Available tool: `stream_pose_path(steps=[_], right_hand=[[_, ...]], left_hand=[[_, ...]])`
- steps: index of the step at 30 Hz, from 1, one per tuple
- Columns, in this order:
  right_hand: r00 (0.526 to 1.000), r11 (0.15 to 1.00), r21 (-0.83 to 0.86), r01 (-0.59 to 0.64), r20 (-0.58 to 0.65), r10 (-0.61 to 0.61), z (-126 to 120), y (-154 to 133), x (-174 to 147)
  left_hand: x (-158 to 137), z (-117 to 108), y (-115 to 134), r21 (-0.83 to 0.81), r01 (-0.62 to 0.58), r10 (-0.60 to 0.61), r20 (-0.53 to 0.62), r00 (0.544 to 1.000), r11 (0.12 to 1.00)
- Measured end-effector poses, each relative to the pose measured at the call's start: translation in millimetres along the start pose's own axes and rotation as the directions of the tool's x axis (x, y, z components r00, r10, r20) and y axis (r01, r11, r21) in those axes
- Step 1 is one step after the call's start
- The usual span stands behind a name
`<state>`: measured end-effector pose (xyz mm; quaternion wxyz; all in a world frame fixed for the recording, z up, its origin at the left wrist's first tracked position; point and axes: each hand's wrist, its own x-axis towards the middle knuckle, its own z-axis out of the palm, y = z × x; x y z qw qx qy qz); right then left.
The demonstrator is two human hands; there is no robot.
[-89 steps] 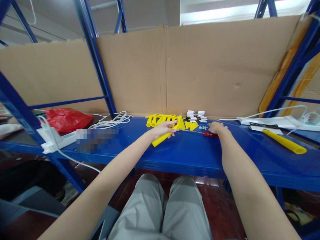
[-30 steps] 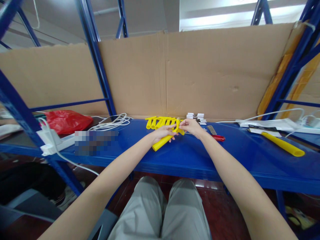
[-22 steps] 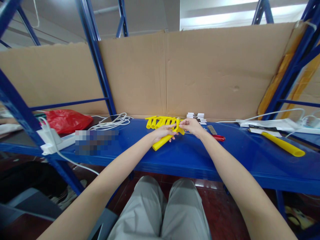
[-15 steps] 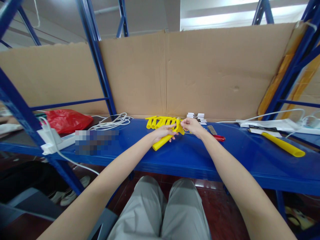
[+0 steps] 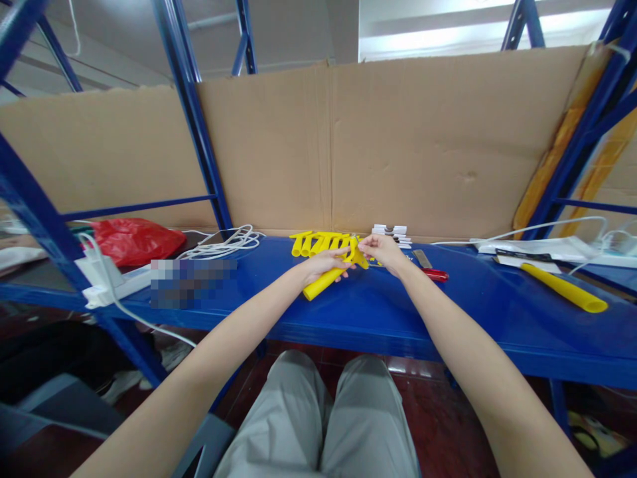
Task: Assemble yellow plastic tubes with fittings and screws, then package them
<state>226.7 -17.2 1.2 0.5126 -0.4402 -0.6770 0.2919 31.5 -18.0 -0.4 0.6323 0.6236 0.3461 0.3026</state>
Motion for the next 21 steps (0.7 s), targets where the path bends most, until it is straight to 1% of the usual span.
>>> stream_pose_path(steps=[4,8,13,21], right_hand=[[1.000,1.000,0.004,0.004,0.012,-0.004,-0.4,2.0,0.3],[0.999,1.000,0.001,-0.020,0.039,0.020,1.2,0.7,-1.4],[0.999,0.999,0.011,-0.044,0.019,0.043,3.7,-2.0,-3.2],[1.000,0.997,-0.072,-0.010,0.003,0.010,5.3,-0.6,-3.3]], left_hand=[[1.0,-0.9,-1.3,-0.037,0.015,-0.014,0.019,1.000,0.999],[0.5,-1.1,-0.6,-0.063,0.036,-0.033,0.059,0.998,0.997],[-1.6,-1.0,1.5,-0.088,0.048,-0.040,0.089,0.995,0.995],[-3.1,-0.5,3.1,-0.119,0.071,-0.058,0.103,0.993,0.990]])
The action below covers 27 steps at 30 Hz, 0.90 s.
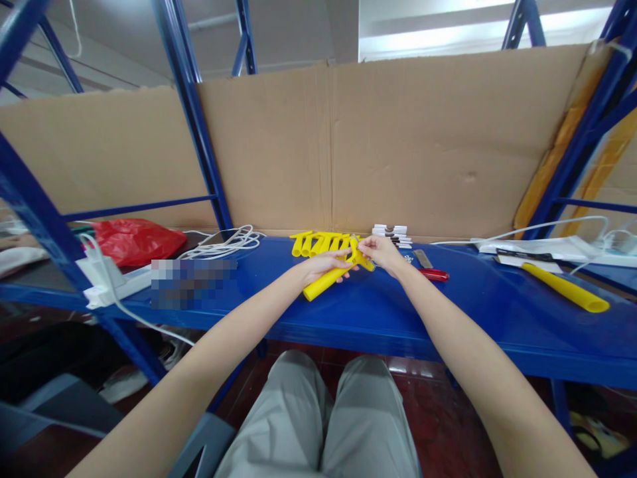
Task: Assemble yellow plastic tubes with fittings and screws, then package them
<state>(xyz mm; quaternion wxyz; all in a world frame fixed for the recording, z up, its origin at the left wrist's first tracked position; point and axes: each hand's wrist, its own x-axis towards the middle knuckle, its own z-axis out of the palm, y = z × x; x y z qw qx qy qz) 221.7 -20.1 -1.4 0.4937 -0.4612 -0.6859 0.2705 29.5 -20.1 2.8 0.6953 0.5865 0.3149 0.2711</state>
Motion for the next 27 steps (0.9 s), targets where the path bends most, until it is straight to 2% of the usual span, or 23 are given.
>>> stream_pose_path(steps=[19,27], right_hand=[[0.993,0.994,-0.015,0.108,-0.051,-0.109,3.1,-0.9,2.4],[0.973,0.974,-0.156,0.165,-0.135,-0.186,2.1,2.1,9.6]], left_hand=[[-3.1,0.5,2.3,-0.101,-0.024,0.032,0.076,0.997,0.995],[2.8,-4.5,0.6,-0.162,-0.048,0.067,0.114,0.991,0.986]])
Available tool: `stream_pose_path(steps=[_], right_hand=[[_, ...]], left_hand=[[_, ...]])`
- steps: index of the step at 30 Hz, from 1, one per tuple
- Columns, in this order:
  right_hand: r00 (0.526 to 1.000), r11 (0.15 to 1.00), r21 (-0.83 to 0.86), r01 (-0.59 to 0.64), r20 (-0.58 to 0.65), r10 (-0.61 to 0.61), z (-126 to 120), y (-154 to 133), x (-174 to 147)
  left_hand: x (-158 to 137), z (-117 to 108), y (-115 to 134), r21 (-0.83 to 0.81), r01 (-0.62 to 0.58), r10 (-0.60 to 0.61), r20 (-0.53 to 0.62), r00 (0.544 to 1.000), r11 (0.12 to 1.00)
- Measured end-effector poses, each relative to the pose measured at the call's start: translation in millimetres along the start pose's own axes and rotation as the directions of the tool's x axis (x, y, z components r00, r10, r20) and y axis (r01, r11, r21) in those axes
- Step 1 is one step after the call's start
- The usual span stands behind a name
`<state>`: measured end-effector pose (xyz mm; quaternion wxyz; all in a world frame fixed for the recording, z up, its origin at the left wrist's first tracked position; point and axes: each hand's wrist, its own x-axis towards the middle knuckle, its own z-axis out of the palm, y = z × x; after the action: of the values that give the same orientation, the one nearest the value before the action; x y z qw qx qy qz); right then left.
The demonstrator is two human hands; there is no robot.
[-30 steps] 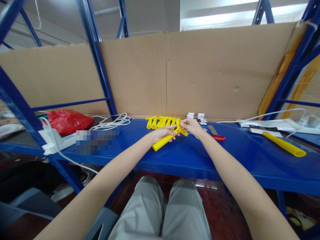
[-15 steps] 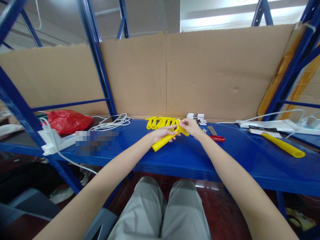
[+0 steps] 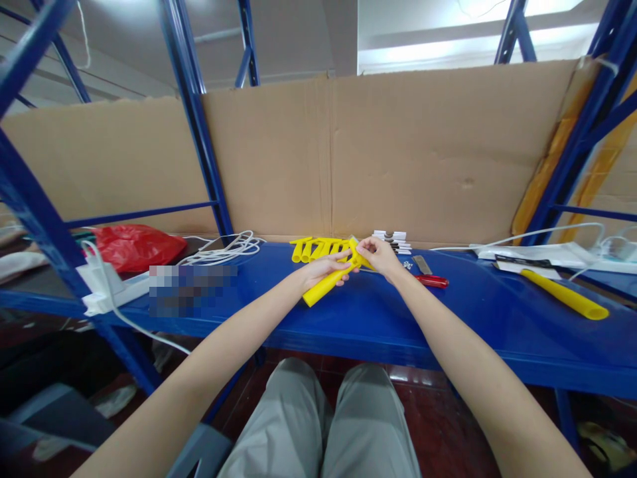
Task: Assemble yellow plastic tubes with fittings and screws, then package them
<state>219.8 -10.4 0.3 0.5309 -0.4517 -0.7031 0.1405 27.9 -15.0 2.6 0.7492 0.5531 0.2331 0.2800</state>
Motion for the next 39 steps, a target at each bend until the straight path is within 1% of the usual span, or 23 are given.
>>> stream_pose_path(steps=[3,8,11,13,14,16,18,20,24,26,29,31,33,35,37,39], right_hand=[[1.000,1.000,-0.029,0.006,0.008,-0.006,0.0,0.9,-0.1],[1.000,1.000,-0.025,0.004,0.018,-0.004,1.1,6.5,0.7],[0.999,1.000,0.009,-0.016,-0.052,0.017,3.3,11.9,2.8],[0.995,0.996,0.072,-0.046,-0.080,0.051,4.8,13.7,3.4],[0.996,0.992,0.111,-0.067,-0.054,0.073,5.2,13.6,3.1],[0.991,0.977,0.177,-0.120,0.075,0.108,5.1,11.1,1.3],[0.975,0.963,0.214,-0.166,0.185,0.127,3.6,6.4,-1.7],[0.969,0.956,0.230,-0.184,0.205,0.137,1.1,1.2,-4.6],[0.975,0.966,0.203,-0.161,0.182,0.125,-3.8,-5.0,-6.1],[0.984,0.982,0.156,-0.110,0.156,0.086,-4.5,-4.1,-4.2],[0.995,1.000,0.006,0.002,0.100,-0.003,-2.8,1.8,-0.6],[0.996,0.991,-0.123,0.052,0.072,-0.044,-1.3,6.7,0.6],[0.997,0.964,-0.256,0.070,0.042,-0.061,-1.4,9.9,0.3],[0.997,0.908,-0.415,0.063,-0.003,-0.071,-5.1,9.2,-0.7],[0.998,0.811,-0.584,0.026,-0.024,-0.050,-13.4,4.0,-1.6],[0.999,0.688,-0.725,-0.033,0.000,0.048,-26.3,-3.4,-2.2]], left_hand=[[0.8,-0.2,-1.0,0.010,0.003,-0.003,0.001,1.000,1.000],[-0.2,0.5,-0.4,0.020,0.013,-0.013,0.020,1.000,1.000],[-0.9,0.3,0.6,0.018,0.013,-0.014,0.027,1.000,1.000],[-1.1,0.5,0.9,0.025,0.012,-0.012,0.012,1.000,1.000],[-1.1,0.7,0.8,0.033,0.012,-0.012,0.000,1.000,0.999],[-1.3,1.6,0.5,0.057,0.014,-0.012,-0.025,1.000,0.998],[-1.9,3.5,0.3,0.082,0.011,-0.008,-0.040,0.999,0.997],[-2.9,6.2,0.5,0.096,0.001,0.004,-0.047,0.999,0.995],[-5.2,12.3,1.9,0.091,-0.026,0.032,-0.057,0.998,0.995],[-5.6,14.2,2.6,0.082,-0.038,0.042,-0.053,0.998,0.996],[-5.3,14.9,3.8,0.055,-0.057,0.060,-0.059,0.996,0.997],[-4.7,14.4,5.0,0.030,-0.085,0.087,-0.073,0.994,0.996],[-4.0,13.3,6.9,-0.002,-0.127,0.126,-0.098,0.987,0.992],[-3.4,11.1,10.0,-0.036,-0.170,0.163,-0.146,0.976,0.985],[-3.2,7.5,14.3,-0.065,-0.206,0.187,-0.218,0.958,0.976],[-3.4,1.9,19.4,-0.086,-0.219,0.185,-0.297,0.937,0.972]])
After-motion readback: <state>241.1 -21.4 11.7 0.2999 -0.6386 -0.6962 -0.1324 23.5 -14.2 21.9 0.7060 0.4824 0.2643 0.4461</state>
